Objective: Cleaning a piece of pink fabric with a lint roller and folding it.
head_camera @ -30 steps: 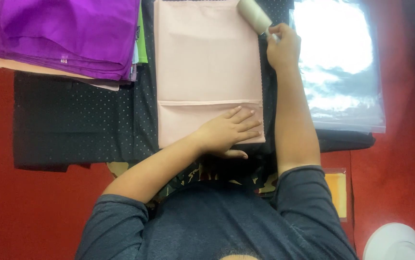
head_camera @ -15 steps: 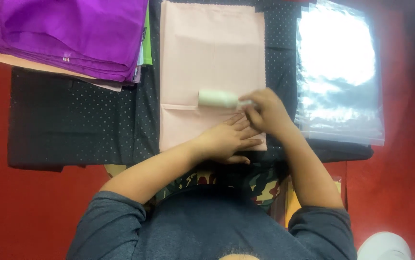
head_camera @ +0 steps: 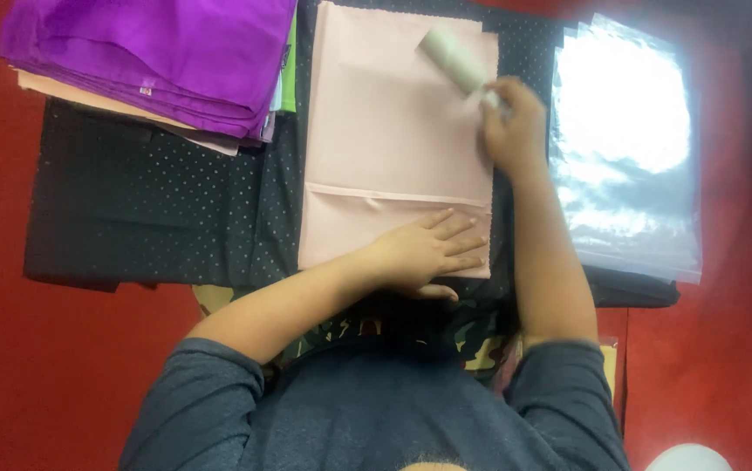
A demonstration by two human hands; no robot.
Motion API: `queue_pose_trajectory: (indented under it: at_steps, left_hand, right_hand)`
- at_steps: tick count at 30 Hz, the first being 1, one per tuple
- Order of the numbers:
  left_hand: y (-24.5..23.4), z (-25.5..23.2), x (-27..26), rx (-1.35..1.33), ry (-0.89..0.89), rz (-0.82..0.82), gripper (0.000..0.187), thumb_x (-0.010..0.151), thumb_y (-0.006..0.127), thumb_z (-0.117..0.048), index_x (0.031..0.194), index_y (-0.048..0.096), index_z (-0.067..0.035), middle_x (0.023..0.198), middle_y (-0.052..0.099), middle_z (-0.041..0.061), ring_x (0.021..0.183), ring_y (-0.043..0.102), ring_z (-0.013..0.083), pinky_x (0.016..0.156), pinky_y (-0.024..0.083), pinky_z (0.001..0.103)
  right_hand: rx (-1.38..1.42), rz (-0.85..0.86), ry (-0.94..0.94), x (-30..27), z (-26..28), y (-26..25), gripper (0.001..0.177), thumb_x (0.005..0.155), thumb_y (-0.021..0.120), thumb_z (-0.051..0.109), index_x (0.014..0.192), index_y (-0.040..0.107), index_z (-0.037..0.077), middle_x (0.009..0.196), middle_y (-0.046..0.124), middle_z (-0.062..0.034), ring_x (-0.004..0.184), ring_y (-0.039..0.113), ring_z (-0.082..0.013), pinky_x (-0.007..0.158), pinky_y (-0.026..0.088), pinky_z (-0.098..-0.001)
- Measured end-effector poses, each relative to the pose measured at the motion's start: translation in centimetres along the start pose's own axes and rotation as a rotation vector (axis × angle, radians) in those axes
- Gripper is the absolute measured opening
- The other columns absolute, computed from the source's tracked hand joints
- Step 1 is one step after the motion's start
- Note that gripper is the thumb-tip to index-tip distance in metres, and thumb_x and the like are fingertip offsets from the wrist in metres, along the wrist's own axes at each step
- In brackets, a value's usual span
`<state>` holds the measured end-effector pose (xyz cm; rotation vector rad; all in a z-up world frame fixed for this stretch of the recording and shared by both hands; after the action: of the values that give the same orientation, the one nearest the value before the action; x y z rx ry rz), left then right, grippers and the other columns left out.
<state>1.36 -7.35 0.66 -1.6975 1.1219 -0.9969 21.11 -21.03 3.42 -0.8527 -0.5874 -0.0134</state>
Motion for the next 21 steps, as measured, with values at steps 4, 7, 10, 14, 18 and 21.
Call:
queue_pose_trajectory:
  at_steps: [4, 7, 10, 14, 18, 21]
  left_hand:
    - [-2.2, -0.3, -0.5, -0.009, -0.026, -0.108, 0.069, 0.093, 0.055, -0.067, 0.143, 0.058, -0.021, 0.15, 0.056, 0.009, 0.148, 0.04, 0.0356, 0.124, 0.022, 0.057]
    - [-1.8, 0.0, -0.4, 0.036, -0.024, -0.127, 0.067, 0.092, 0.052, -0.069, 0.142, 0.057, -0.025, 0.14, 0.062, 0.006, 0.135, 0.054, 0.0325, 0.119, 0.029, 0.057]
    - [-0.9, -0.1, -0.2, 0.003, -0.029, -0.127, 0.068, 0.092, 0.056, -0.067, 0.146, 0.055, -0.025, 0.149, 0.056, 0.006, 0.142, 0.046, 0.0349, 0.12, 0.027, 0.059]
    - [-0.2, 0.2, -0.1, -0.018, -0.015, -0.061, 0.074, 0.092, 0.055, -0.066, 0.151, 0.048, -0.021, 0.16, 0.042, 0.011, 0.149, 0.035, 0.0393, 0.123, 0.02, 0.06]
    - [-0.5, -0.1, -0.2, -0.033, 0.027, -0.118, 0.069, 0.095, 0.047, -0.067, 0.136, 0.062, -0.013, 0.145, 0.055, 0.015, 0.141, 0.043, 0.0442, 0.123, 0.017, 0.062]
    - [0.0, 0.1, -0.1, -0.031, 0.011, -0.061, 0.073, 0.095, 0.046, -0.066, 0.148, 0.052, -0.016, 0.157, 0.045, 0.013, 0.15, 0.031, 0.0419, 0.124, 0.012, 0.061]
  right_hand:
    - [0.183, 0.258, 0.087, -5.0, 9.0, -1.1, 0.02, 0.093, 0.075, 0.013, 0.113, 0.075, 0.01, 0.102, 0.074, -0.0152, 0.1, 0.068, -0.0408, 0.09, 0.052, -0.0485]
    - [0.166, 0.486, -0.023, -6.7, 11.1, 1.0, 0.017, 0.089, 0.073, 0.01, 0.105, 0.078, 0.014, 0.094, 0.073, -0.0142, 0.094, 0.067, -0.0415, 0.09, 0.052, -0.0481]
    - [0.126, 0.407, -0.105, -5.2, 6.5, 4.2, 0.02, 0.09, 0.068, 0.011, 0.109, 0.076, 0.01, 0.09, 0.069, -0.0192, 0.09, 0.064, -0.0443, 0.086, 0.05, -0.0519]
    - [-0.128, 0.155, 0.118, 2.1, 1.2, 5.7, 0.018, 0.095, 0.064, 0.014, 0.107, 0.077, 0.013, 0.096, 0.073, -0.0108, 0.091, 0.065, -0.0358, 0.081, 0.049, -0.0463]
    - [-0.243, -0.018, 0.349, 5.2, -1.7, 6.5, 0.023, 0.096, 0.061, 0.016, 0.116, 0.072, 0.013, 0.107, 0.074, -0.0082, 0.095, 0.062, -0.0347, 0.078, 0.051, -0.0483]
    - [-0.131, -0.02, 0.202, 4.4, -0.2, 6.0, 0.021, 0.097, 0.06, 0.021, 0.113, 0.071, 0.012, 0.106, 0.074, -0.0075, 0.095, 0.064, -0.0318, 0.082, 0.049, -0.043]
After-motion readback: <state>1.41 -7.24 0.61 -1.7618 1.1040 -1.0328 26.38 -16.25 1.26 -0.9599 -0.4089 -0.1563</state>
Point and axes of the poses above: each hand's wrist, its own x-axis towards the middle knuckle, its own y-axis out of the palm, z = x × y, the point moved 7 cm from there along x, towards the middle knuckle
